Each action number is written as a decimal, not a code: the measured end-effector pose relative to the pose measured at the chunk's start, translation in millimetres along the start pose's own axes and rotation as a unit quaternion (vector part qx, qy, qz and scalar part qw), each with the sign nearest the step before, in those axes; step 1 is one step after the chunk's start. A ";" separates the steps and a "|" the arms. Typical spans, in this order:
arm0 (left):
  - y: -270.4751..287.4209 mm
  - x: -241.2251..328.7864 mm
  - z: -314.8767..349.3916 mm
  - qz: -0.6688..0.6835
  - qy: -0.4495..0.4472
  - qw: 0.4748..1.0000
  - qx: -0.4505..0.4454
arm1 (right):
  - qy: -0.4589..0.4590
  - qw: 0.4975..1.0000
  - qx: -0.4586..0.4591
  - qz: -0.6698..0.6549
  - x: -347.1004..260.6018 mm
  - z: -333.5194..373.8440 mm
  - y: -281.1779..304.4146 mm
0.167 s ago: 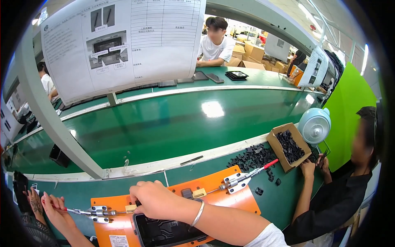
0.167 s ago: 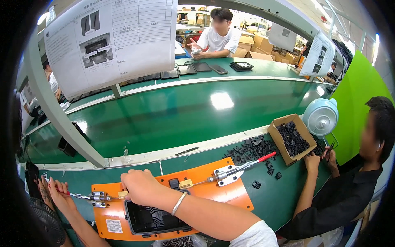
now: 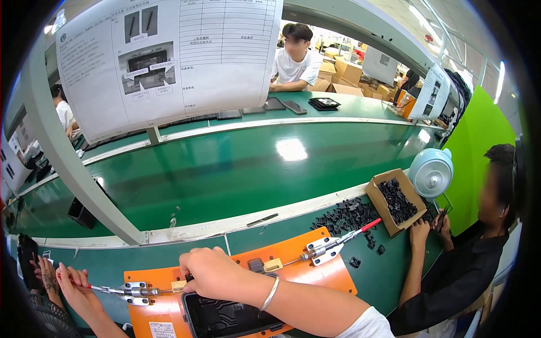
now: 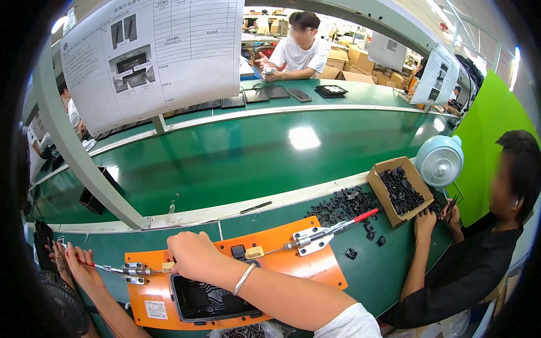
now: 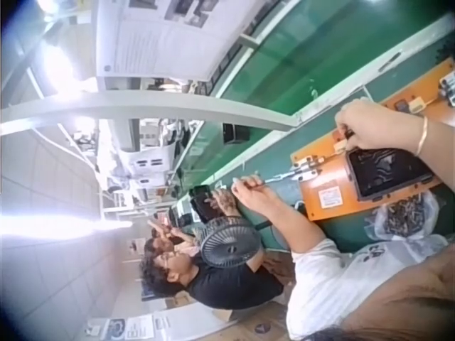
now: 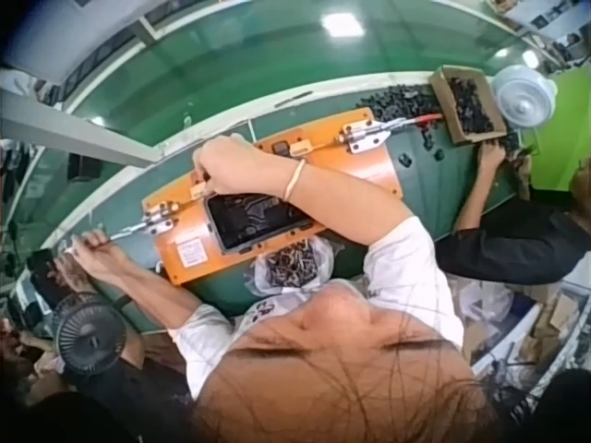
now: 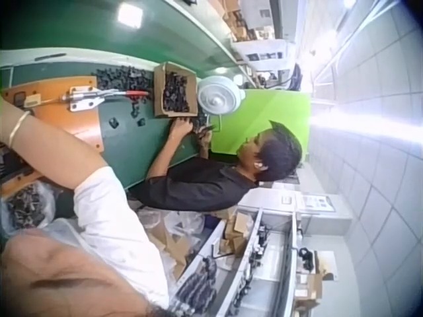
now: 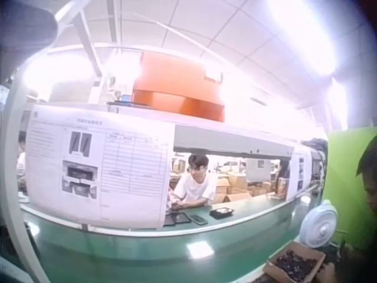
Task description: Assembling small black clips onto a plastic component housing using a manual toggle clamp jig on a factory assembly line.
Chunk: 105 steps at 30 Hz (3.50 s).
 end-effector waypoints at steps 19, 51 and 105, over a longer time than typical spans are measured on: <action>-0.5 0.9 -0.8 -0.007 -0.001 1.000 0.005 | 0.047 0.997 -0.006 0.064 -6.1 10.9 4.6; -20.3 6.5 17.6 -0.023 -0.024 0.998 -0.047 | 0.048 0.998 -0.011 0.041 8.8 0.8 14.8; -18.7 5.0 18.0 0.007 0.027 0.999 -0.047 | 0.056 0.993 0.074 0.067 -8.8 11.5 11.8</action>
Point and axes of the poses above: each hand's wrist, its own z-axis away from the middle knuckle, its own y-axis out of the back of the hand, x = y × z, the point moved 7 cm from there along -z, towards the middle knuckle, and after that the axes turned 13 degrees about x, right-handed, at the moved point
